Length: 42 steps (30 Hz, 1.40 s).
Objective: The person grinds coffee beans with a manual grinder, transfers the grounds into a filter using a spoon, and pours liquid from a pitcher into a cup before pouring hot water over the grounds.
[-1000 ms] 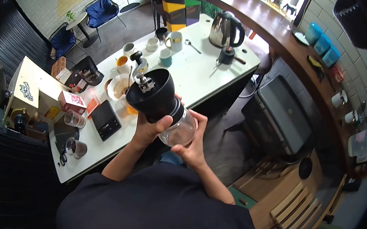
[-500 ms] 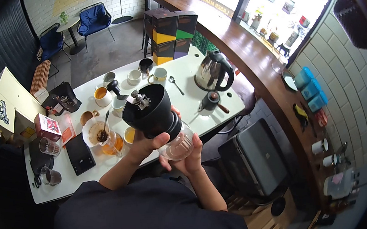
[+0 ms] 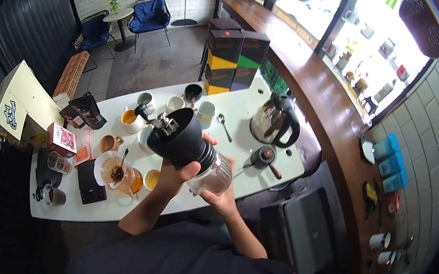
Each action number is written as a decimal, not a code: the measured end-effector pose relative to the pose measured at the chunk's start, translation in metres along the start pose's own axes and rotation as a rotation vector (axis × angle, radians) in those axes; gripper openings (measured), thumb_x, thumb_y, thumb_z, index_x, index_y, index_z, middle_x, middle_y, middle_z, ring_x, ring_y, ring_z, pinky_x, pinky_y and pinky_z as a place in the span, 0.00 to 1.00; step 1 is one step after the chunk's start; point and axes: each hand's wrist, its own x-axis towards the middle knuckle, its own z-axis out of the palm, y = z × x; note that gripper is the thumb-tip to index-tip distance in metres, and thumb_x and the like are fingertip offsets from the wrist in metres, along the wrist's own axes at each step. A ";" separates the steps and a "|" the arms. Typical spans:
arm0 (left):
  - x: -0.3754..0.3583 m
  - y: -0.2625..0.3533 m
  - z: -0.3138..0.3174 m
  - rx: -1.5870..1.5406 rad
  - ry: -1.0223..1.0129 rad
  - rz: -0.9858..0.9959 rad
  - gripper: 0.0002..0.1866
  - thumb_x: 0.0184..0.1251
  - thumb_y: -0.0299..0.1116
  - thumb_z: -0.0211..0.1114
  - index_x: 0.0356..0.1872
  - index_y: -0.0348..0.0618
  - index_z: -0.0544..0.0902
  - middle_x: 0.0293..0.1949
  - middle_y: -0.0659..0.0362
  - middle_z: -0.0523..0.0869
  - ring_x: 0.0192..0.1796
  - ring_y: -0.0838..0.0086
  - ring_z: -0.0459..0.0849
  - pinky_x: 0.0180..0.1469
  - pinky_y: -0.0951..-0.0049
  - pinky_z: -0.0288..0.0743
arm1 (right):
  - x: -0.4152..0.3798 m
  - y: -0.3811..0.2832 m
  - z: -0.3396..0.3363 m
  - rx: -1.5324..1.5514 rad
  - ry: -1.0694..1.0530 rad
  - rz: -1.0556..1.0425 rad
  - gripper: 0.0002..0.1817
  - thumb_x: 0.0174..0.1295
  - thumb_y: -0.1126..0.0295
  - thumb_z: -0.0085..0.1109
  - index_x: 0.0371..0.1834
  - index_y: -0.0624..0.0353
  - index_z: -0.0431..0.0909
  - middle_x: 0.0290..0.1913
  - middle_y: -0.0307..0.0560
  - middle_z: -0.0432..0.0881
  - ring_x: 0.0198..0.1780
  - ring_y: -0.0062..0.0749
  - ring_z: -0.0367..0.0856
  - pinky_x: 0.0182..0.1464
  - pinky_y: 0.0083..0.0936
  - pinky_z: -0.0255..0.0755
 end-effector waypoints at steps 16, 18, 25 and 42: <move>0.023 -0.035 0.082 -0.069 0.319 0.024 0.26 0.65 0.40 0.71 0.59 0.39 0.74 0.54 0.54 0.81 0.53 0.72 0.82 0.58 0.68 0.79 | 0.043 -0.025 -0.077 -0.399 -0.066 -0.757 0.57 0.47 0.53 0.83 0.70 0.52 0.47 0.63 0.67 0.64 0.65 0.52 0.69 0.63 0.47 0.70; 0.028 -0.032 0.089 -0.028 0.317 0.023 0.28 0.63 0.42 0.72 0.60 0.40 0.74 0.54 0.52 0.80 0.57 0.69 0.81 0.62 0.65 0.77 | 0.047 -0.031 -0.078 -0.387 -0.057 -0.782 0.56 0.48 0.53 0.82 0.70 0.53 0.47 0.63 0.67 0.64 0.64 0.51 0.70 0.62 0.46 0.71; 0.037 -0.035 0.086 0.090 0.261 0.001 0.32 0.59 0.46 0.75 0.60 0.41 0.74 0.53 0.50 0.80 0.58 0.66 0.81 0.62 0.64 0.77 | 0.036 -0.035 -0.078 -0.143 -0.001 -0.547 0.54 0.48 0.56 0.81 0.69 0.56 0.49 0.61 0.62 0.65 0.62 0.44 0.72 0.58 0.39 0.73; 0.055 -0.027 0.093 -0.167 0.082 0.002 0.40 0.54 0.55 0.80 0.62 0.43 0.73 0.59 0.49 0.80 0.67 0.62 0.76 0.70 0.58 0.71 | 0.055 -0.057 -0.063 -0.435 0.155 -0.992 0.52 0.45 0.53 0.84 0.63 0.48 0.50 0.61 0.72 0.64 0.64 0.58 0.72 0.59 0.49 0.78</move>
